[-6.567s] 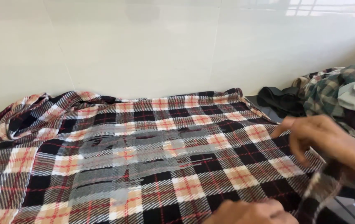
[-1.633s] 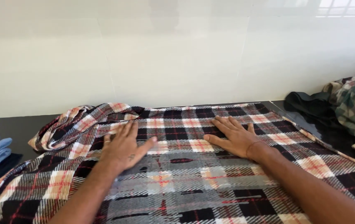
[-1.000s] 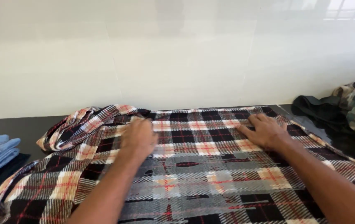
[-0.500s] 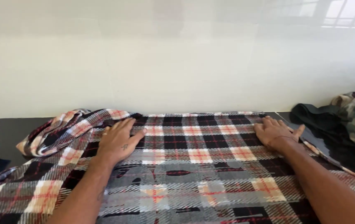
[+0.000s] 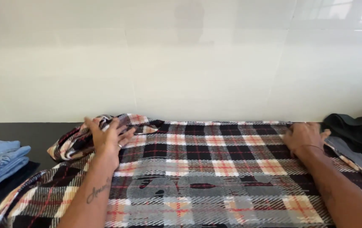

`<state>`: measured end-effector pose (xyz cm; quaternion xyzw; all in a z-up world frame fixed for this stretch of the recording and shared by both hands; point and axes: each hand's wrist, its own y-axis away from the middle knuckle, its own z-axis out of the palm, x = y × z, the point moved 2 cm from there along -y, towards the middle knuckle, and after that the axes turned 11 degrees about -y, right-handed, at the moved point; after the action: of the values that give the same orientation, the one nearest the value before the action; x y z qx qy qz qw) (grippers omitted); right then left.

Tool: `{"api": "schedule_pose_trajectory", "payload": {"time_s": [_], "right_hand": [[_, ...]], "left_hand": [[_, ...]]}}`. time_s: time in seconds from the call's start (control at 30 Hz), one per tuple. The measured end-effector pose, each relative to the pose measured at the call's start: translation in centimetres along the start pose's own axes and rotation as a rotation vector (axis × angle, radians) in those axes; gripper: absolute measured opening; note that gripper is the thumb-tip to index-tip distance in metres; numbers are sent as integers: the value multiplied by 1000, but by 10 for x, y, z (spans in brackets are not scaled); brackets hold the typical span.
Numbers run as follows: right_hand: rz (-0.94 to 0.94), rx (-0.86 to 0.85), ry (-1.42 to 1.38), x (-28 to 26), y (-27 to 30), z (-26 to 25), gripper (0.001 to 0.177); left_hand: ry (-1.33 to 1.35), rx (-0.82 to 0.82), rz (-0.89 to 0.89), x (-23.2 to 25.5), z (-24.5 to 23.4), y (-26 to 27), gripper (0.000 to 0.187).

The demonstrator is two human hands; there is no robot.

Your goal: Folding a plaid button-down shirt on a flat surface.

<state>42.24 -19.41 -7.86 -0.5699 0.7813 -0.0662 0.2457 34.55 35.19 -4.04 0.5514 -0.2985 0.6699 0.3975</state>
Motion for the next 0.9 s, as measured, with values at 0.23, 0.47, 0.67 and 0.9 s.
{"api": "schedule_pose_trajectory", "payload": {"time_s": [0.23,0.47,0.67,0.9], "right_hand": [[-320,97,-223,-24,23,-36,54],[-357,-110,-168,-18,-7,-11,53],[-208,-164,-120,8,-33,7,54],[-236,19,-161,-5,-15,-5,51]], "left_hand": [[-609,46,779,-41,4,-55,80],[-907,-19,887,-12,27,1,108],[-859,-26,893,-5,17,-2,49],[-1208,-103,602,1,21,16,28]]}}
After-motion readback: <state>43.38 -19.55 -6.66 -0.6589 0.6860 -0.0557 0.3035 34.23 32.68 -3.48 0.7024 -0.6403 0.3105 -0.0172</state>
